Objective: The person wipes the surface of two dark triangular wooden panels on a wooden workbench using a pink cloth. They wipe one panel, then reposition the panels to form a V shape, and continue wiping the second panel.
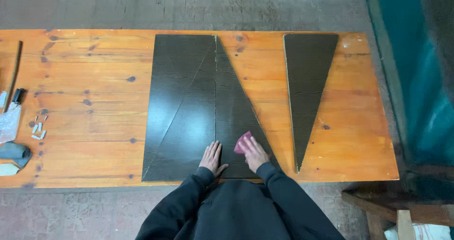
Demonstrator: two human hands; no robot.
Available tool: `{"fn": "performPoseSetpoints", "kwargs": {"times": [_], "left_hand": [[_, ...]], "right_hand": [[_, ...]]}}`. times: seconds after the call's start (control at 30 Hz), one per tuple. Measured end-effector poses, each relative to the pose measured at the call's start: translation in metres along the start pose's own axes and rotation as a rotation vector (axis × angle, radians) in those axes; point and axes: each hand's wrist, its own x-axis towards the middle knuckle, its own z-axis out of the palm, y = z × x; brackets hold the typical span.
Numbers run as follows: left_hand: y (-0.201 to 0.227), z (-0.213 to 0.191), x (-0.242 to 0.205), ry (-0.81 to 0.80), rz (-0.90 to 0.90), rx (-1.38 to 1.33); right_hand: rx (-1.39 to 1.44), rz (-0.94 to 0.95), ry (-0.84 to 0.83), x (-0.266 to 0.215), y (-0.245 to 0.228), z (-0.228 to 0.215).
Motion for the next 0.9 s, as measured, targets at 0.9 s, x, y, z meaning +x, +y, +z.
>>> {"fn": "performPoseSetpoints", "kwargs": {"times": [0.9], "left_hand": [[0.013,0.004,0.023,0.036,0.019,-0.028]], "right_hand": [[-0.023,0.010,-0.111,-0.009,0.046,-0.019]]}}
